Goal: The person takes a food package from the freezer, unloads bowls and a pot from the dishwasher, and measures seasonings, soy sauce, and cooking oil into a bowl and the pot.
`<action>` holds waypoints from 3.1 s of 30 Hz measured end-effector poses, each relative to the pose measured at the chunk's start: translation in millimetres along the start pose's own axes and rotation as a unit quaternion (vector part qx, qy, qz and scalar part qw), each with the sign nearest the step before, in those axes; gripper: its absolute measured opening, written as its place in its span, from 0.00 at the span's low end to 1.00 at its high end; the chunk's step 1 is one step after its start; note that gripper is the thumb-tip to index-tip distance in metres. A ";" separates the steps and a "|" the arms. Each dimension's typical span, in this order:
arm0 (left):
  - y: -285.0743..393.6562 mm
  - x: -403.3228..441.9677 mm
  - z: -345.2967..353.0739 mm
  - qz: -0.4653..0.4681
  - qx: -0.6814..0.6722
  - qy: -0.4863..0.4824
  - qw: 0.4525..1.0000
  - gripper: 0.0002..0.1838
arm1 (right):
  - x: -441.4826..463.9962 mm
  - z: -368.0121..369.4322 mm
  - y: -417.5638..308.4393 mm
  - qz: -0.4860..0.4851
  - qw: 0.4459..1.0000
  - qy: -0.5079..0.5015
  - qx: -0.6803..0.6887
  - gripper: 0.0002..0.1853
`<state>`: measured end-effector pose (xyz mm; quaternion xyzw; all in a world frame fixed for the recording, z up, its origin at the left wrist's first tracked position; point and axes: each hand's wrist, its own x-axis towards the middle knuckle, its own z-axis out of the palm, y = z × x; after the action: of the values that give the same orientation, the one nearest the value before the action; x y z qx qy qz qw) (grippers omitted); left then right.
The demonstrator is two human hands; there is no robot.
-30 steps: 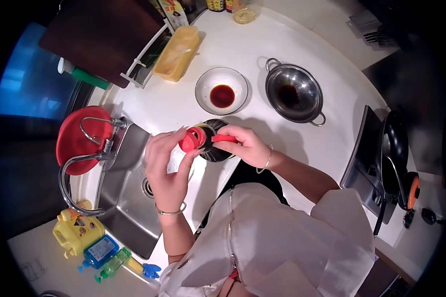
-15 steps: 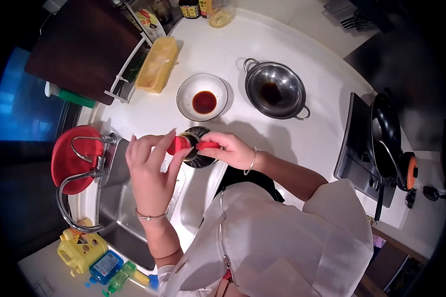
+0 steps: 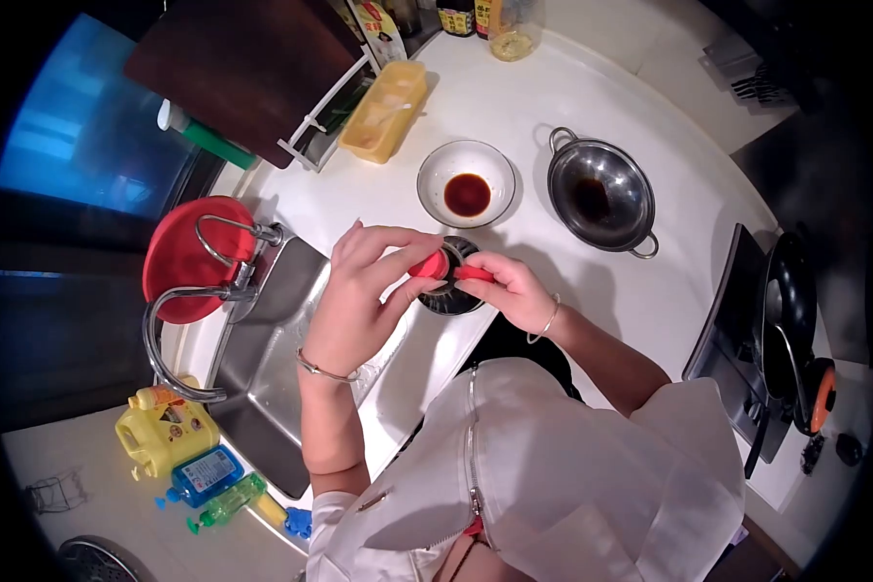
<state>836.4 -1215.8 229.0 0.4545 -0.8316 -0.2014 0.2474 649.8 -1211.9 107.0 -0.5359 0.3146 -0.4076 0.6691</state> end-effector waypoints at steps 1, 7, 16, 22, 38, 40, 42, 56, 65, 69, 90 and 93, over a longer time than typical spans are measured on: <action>-1.3 1.3 -1.0 0.001 0.002 0.001 1.000 0.13 | -0.3 0.3 0.0 -0.002 1.000 -0.001 0.000 0.09; -5.9 8.2 -1.0 0.072 -0.030 -0.036 0.996 0.17 | -3.7 -1.1 0.9 0.012 1.000 0.012 0.001 0.09; -14.5 7.1 1.3 0.059 -0.061 -0.056 0.995 0.14 | -7.5 -7.3 0.8 0.018 0.999 -0.027 0.011 0.09; -11.2 8.6 3.9 0.048 -0.105 -0.044 0.992 0.11 | -8.3 -7.9 5.6 0.005 0.999 -0.019 0.038 0.11; -22.6 6.3 6.0 0.016 -0.182 -0.069 0.981 0.23 | -8.5 -9.3 9.9 0.003 0.999 -0.017 0.039 0.09; -17.6 8.2 8.1 0.011 -0.193 -0.083 0.978 0.19 | -7.6 -10.0 10.3 0.003 0.999 -0.022 0.034 0.09; -24.8 9.5 19.6 0.017 -0.190 -0.058 0.980 0.18 | -7.6 -11.0 10.4 -0.004 0.999 -0.027 0.033 0.09; -37.3 3.4 25.9 0.050 -0.232 -0.027 0.971 0.13 | -9.2 -12.8 13.9 0.009 0.999 -0.022 0.021 0.10; -37.9 6.5 31.3 0.064 -0.202 0.014 0.977 0.14 | -8.5 -8.1 3.5 -0.014 0.999 -0.031 0.041 0.10; -43.6 4.5 40.4 0.074 -0.255 -0.008 0.964 0.11 | -8.7 -9.3 9.0 -0.007 0.999 -0.025 0.042 0.11; -46.1 -9.3 57.9 0.051 -0.412 0.105 0.904 0.39 | 21.0 3.1 -89.6 -0.264 0.885 -0.036 -0.382 0.22; -55.7 -19.1 63.0 0.016 -0.345 0.097 0.934 0.43 | 30.0 6.7 -92.2 -0.271 0.871 -0.080 -0.401 0.19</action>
<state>844.3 -1220.7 143.3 0.3456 -0.6901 -0.4269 0.4713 650.5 -1243.9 198.8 -0.8532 0.2389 -0.3673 0.2829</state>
